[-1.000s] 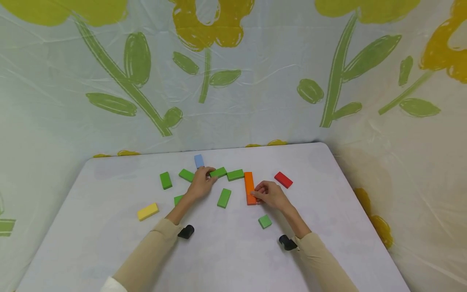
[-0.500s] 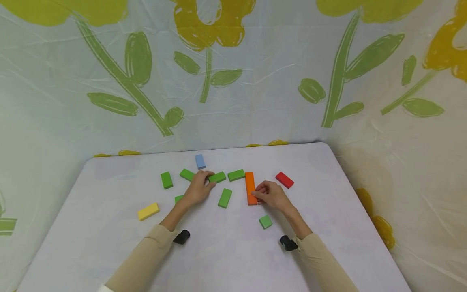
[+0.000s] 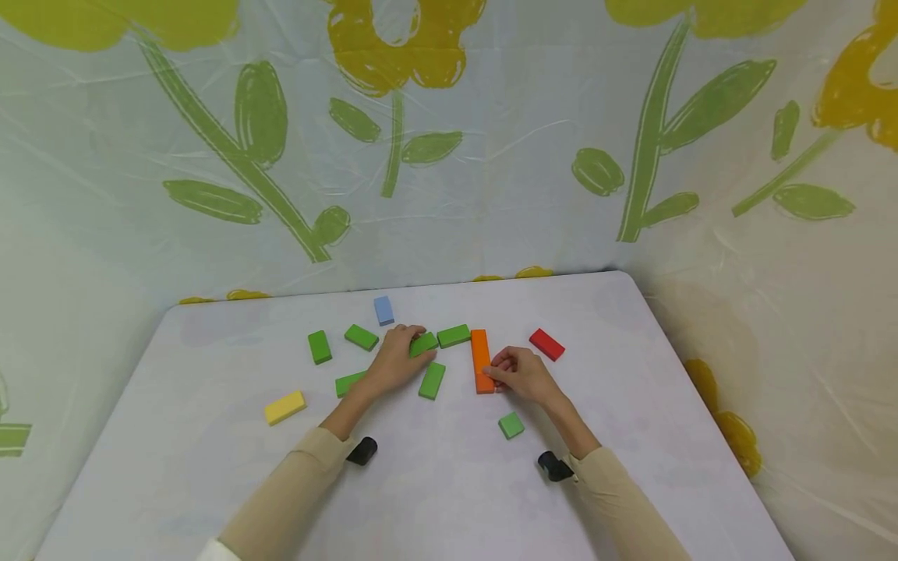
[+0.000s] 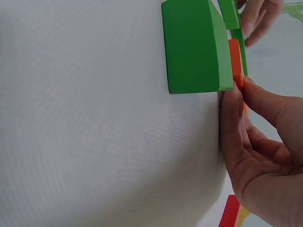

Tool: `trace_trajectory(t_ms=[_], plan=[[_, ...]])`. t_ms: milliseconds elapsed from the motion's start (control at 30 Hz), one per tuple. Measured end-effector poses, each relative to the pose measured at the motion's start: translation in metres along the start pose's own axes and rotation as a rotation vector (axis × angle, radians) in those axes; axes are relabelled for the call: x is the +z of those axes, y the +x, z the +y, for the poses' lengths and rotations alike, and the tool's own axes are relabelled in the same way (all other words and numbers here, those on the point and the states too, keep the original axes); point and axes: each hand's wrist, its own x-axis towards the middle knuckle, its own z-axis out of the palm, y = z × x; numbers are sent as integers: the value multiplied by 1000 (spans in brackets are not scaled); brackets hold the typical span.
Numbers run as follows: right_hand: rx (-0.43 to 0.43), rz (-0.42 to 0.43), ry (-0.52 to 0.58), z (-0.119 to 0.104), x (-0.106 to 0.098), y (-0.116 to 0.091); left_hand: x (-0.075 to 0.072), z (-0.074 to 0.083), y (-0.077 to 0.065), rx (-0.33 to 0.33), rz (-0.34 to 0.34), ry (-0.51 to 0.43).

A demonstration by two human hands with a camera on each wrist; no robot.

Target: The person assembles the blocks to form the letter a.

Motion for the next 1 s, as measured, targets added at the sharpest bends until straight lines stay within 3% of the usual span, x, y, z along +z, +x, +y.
trace_trajectory(t_ms=[233, 500, 767, 1000], plan=[[18, -6, 0, 0, -2, 5, 13, 12, 18, 24, -4, 0], [13, -10, -9, 3, -6, 10, 15, 21, 29, 28, 0, 38], [3, -12, -7, 3, -6, 9, 16, 16, 29, 54, -8, 48], [-11, -14, -11, 2, -7, 9, 13, 14, 22, 3, -3, 38]])
